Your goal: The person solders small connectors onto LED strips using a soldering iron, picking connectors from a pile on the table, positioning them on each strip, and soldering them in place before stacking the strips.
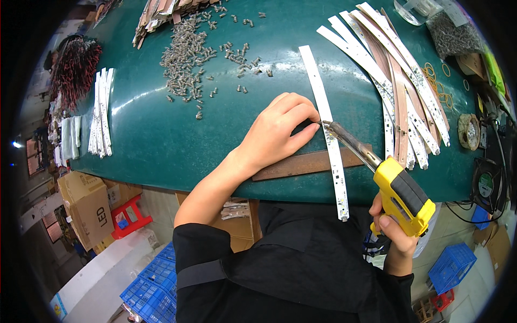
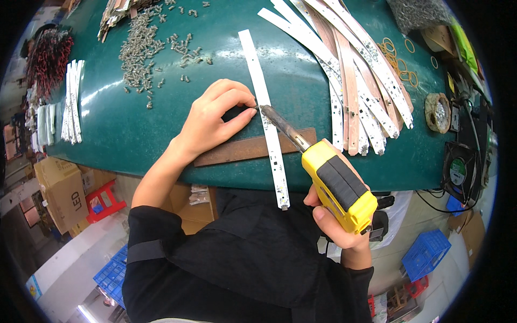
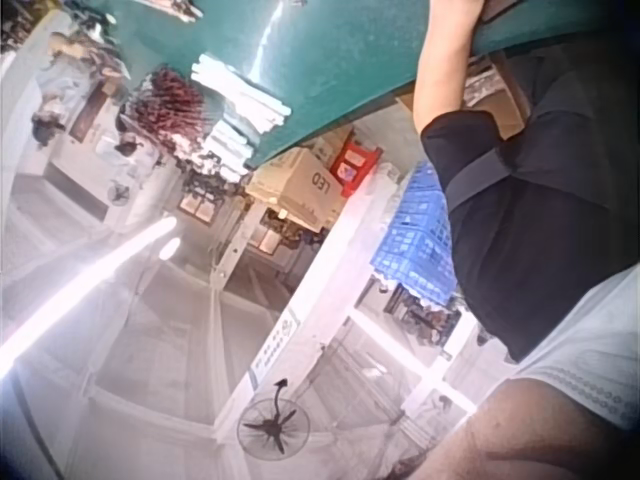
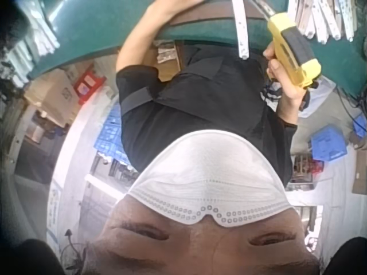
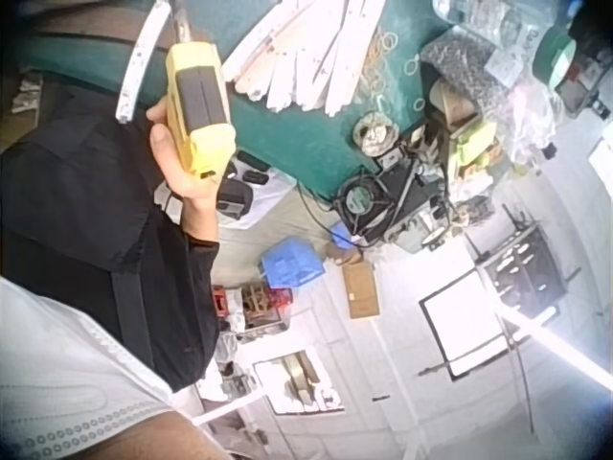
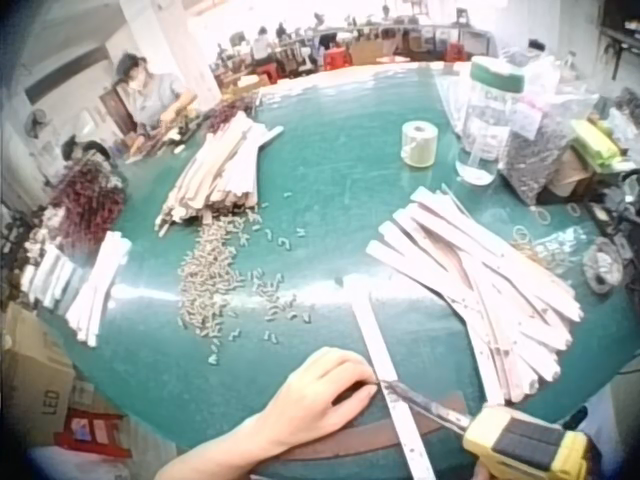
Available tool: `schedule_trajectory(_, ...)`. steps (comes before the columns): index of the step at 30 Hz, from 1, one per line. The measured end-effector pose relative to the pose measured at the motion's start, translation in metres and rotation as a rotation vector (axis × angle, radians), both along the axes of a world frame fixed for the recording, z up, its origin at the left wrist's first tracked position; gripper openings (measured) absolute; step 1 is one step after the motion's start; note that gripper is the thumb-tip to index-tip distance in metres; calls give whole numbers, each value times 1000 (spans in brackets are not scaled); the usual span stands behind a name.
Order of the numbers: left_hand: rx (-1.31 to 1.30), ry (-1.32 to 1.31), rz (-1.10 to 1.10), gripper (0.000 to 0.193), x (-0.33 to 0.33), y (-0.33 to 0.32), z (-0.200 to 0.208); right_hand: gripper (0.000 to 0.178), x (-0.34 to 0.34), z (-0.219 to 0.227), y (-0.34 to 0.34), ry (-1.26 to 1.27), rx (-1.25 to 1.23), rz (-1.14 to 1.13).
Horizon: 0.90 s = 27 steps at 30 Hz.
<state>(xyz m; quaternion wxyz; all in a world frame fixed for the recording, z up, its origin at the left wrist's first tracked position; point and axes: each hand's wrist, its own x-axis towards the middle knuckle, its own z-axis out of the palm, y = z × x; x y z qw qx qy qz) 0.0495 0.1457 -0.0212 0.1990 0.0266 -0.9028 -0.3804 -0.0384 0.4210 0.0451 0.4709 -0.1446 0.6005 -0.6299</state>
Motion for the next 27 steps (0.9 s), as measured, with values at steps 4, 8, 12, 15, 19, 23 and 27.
schedule_trajectory(4,-7,4,1,14,0,0,1,71,1,3,-3,-5,5,-34)
schedule_trajectory(8,-8,1,7,14,0,0,0,72,-1,3,-4,18,6,-8)
schedule_trajectory(12,-2,-1,1,14,0,0,0,73,-1,2,-4,45,-39,-16)
schedule_trajectory(15,-8,-3,3,14,1,0,0,71,0,5,-7,38,-5,-33)
schedule_trajectory(19,1,-9,-4,14,0,0,0,70,-2,9,-8,67,34,-11)
schedule_trajectory(23,-30,12,-1,14,0,0,-1,70,-3,9,-8,35,23,-15)
schedule_trajectory(27,-32,10,-2,13,0,-1,-1,70,-5,8,-7,30,11,-10)
